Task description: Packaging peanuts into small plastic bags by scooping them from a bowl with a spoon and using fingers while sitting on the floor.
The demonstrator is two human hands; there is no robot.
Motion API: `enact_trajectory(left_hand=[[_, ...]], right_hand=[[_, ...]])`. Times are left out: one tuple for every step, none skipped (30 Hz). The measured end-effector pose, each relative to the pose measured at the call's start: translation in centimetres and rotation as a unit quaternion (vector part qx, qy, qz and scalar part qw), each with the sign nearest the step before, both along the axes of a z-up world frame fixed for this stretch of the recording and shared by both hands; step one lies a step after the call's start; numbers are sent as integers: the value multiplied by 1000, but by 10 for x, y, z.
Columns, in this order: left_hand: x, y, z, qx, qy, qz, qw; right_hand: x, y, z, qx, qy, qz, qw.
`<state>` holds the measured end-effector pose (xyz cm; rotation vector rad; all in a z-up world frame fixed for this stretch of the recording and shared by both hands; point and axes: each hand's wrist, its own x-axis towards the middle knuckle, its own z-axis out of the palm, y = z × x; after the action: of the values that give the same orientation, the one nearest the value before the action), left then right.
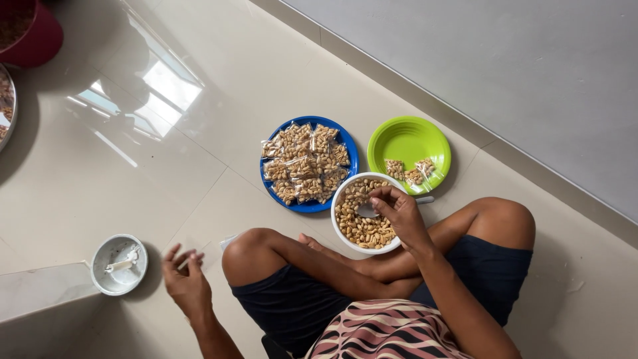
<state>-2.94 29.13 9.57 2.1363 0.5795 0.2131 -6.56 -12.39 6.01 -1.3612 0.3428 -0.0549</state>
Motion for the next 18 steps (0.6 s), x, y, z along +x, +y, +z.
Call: enact_trajectory(left_hand=[[-4,4,-17,1,0,-2,1000],[-7,9,-33,-13,56,7,998],[-10,13,-50,-28,112,19,993],[-11,12,-58,-27,111,18,993],[-13,11,-66,-33,171,30,984],[-16,9,-75,-40,231,42,971],[-15,9,-77,-40,230,41,971],[-14,9,-80,-65,257,31,964],[-14,9,-83,-90,284,20,954],[-6,6,-74,-90,284,18,954],[1,4,-64,-86,231,3,969],[9,2,-54,-81,177,-12,981],[17,-7,-42,-81,178,-11,981],[25,-17,-31,-79,67,-49,993],[35,-26,-19,-78,-45,-88,992],[43,-49,-9,-77,-45,-88,992],[51,-72,1,-85,-97,-179,975],[59,-96,11,-91,-148,-267,948]], right_hand=[[-1,0,2,1,0,-2,1000],[-2,0,4,-5,9,-6,1000],[-2,0,6,-13,17,-7,1000],[-2,0,6,-12,16,-8,1000],[-3,0,7,-15,20,-16,1000],[-3,0,7,-18,24,-24,999],[-3,-1,9,-19,24,-24,999],[-3,-2,10,-21,33,-21,999],[-5,-3,11,-25,43,-18,999],[-4,-4,12,-26,43,-19,999],[-4,-5,13,-11,49,-12,999],[-4,-5,13,4,55,-4,998],[-5,-3,17,4,56,-4,998],[-7,-2,20,-25,26,-7,999],[-7,0,23,-55,-4,-12,998],[-7,-1,15,-55,-4,-13,998],[-7,-3,6,-61,-23,-12,998],[-8,-4,-2,-66,-42,-11,997]])
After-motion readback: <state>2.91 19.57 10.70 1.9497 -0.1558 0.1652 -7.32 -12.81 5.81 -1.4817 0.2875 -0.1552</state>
